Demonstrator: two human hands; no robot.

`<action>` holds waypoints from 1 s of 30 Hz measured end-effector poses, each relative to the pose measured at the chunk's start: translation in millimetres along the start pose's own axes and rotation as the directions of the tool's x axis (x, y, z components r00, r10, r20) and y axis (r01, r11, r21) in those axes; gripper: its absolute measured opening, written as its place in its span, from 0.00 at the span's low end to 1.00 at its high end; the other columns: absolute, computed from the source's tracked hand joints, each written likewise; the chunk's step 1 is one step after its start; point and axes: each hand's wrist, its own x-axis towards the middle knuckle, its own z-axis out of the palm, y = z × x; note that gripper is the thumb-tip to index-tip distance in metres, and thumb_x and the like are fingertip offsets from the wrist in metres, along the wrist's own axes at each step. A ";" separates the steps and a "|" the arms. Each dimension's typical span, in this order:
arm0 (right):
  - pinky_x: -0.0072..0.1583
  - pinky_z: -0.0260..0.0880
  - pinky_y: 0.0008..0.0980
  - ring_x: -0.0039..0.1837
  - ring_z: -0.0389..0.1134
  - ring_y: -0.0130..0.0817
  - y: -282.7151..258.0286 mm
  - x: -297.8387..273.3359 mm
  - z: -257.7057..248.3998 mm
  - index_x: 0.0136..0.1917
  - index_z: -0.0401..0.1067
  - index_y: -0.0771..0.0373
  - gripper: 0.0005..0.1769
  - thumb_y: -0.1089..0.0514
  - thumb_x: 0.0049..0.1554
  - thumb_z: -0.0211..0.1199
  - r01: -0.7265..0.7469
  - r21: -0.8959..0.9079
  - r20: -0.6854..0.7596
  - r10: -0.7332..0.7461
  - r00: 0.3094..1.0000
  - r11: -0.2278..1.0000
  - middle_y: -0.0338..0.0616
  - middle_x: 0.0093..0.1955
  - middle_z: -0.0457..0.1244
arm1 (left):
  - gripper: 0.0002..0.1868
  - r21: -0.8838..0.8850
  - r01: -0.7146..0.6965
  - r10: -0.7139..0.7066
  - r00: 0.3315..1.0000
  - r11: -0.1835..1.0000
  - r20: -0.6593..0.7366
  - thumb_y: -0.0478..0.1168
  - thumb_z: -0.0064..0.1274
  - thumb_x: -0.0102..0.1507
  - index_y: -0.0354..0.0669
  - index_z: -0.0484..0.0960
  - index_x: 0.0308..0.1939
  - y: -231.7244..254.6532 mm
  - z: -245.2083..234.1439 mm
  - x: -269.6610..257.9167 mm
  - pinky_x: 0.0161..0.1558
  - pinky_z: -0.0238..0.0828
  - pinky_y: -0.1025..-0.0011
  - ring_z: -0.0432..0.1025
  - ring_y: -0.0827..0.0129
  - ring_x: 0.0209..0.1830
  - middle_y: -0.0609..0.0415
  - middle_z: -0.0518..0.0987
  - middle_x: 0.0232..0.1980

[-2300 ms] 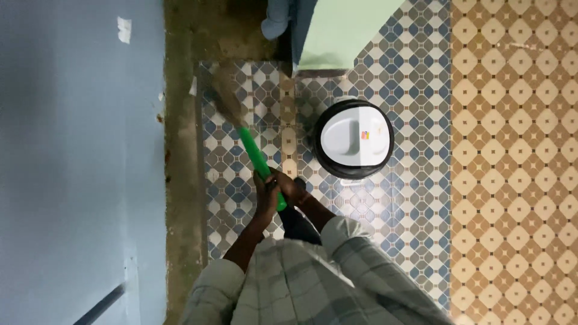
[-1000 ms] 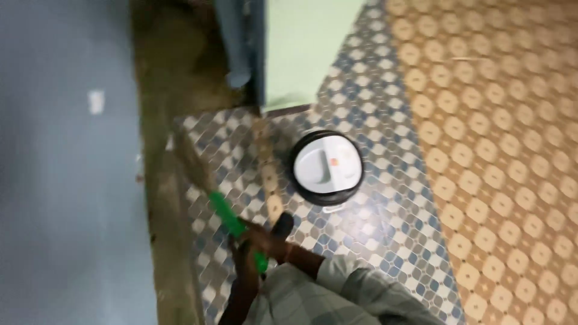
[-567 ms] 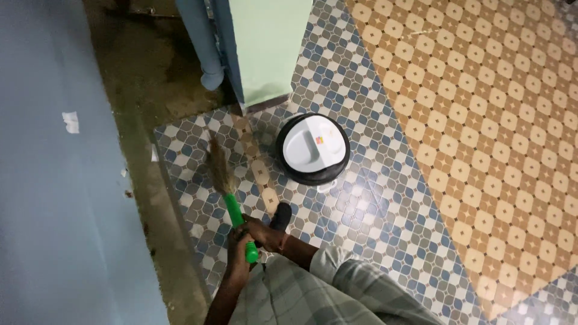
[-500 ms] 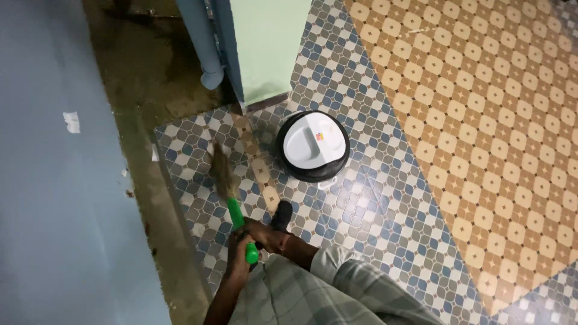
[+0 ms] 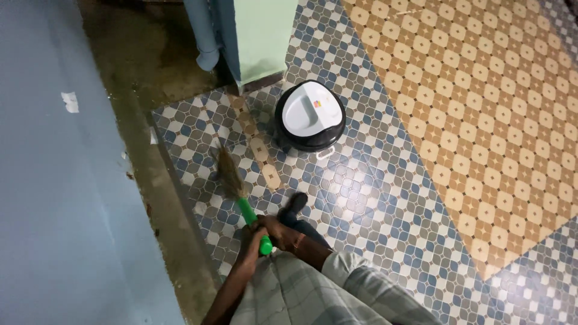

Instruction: The person sweeps debris across a tiled floor using a broom, moving around a black and white container.

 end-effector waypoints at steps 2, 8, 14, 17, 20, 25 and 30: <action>0.49 0.73 0.39 0.48 0.68 0.39 -0.8 -20.0 1.4 0.54 0.69 0.61 0.11 0.55 0.60 0.56 0.005 0.132 0.021 -0.008 1.000 0.991 0.45 0.47 0.65 | 0.20 -0.029 0.051 -0.052 0.998 0.998 -0.031 0.44 0.56 0.59 0.36 0.73 0.50 1.4 8.5 -11.1 0.29 0.69 0.68 0.70 0.70 0.31 0.55 0.73 0.35; 0.42 0.73 0.39 0.43 0.67 0.37 -10.9 -70.8 -12.2 0.54 0.66 0.61 0.12 0.52 0.62 0.53 0.054 0.109 0.036 -0.058 0.998 0.993 0.43 0.45 0.63 | 0.23 0.060 0.163 -0.158 0.984 0.985 -0.079 0.44 0.57 0.57 0.36 0.72 0.51 30.4 51.3 -42.4 0.19 0.69 0.64 0.72 0.60 0.27 0.47 0.74 0.35; 0.39 0.74 0.40 0.42 0.70 0.43 -19.1 -150.1 -69.8 0.58 0.66 0.60 0.13 0.54 0.61 0.54 0.258 0.054 0.140 -0.263 0.955 0.965 0.48 0.48 0.64 | 0.32 0.093 0.047 -0.052 0.997 0.995 0.051 0.48 0.56 0.58 0.45 0.61 0.62 4.4 116.1 -41.1 0.21 0.70 0.70 0.73 0.69 0.32 0.51 0.73 0.41; 0.36 0.73 0.39 0.40 0.69 0.43 -17.2 -169.1 -91.4 0.56 0.68 0.61 0.14 0.52 0.61 0.54 0.199 0.175 0.071 -0.214 0.974 0.964 0.49 0.46 0.64 | 0.34 0.100 0.063 -0.073 0.992 0.993 0.104 0.48 0.55 0.57 0.46 0.59 0.63 -3.2 146.3 -44.1 0.21 0.69 0.69 0.73 0.67 0.31 0.52 0.73 0.40; 0.35 0.72 0.43 0.39 0.69 0.44 -7.4 -167.5 -108.0 0.53 0.68 0.61 0.15 0.49 0.60 0.53 0.049 0.224 -0.095 -0.028 0.995 0.973 0.48 0.44 0.65 | 0.33 0.108 0.174 -0.185 0.976 0.979 0.110 0.48 0.55 0.57 0.48 0.60 0.63 -13.5 163.4 -46.3 0.21 0.66 0.66 0.71 0.62 0.30 0.51 0.72 0.38; 0.45 0.78 0.42 0.47 0.72 0.43 9.7 -132.0 -121.6 0.57 0.71 0.67 0.17 0.52 0.63 0.56 0.084 0.194 -0.050 -0.076 0.996 0.977 0.52 0.49 0.68 | 0.24 -0.038 0.122 -0.115 0.980 0.992 0.161 0.49 0.58 0.59 0.44 0.72 0.55 -65.5 139.0 -10.6 0.26 0.72 0.69 0.73 0.70 0.34 0.52 0.73 0.41; 0.45 0.77 0.44 0.45 0.71 0.43 13.9 -82.1 -108.5 0.55 0.71 0.62 0.15 0.51 0.63 0.55 -0.083 0.051 -0.023 0.085 0.996 0.995 0.50 0.48 0.68 | 0.19 -0.040 0.238 -0.234 0.969 0.971 0.072 0.53 0.55 0.57 0.45 0.76 0.43 -86.4 100.1 8.7 0.17 0.64 0.66 0.69 0.61 0.21 0.49 0.72 0.31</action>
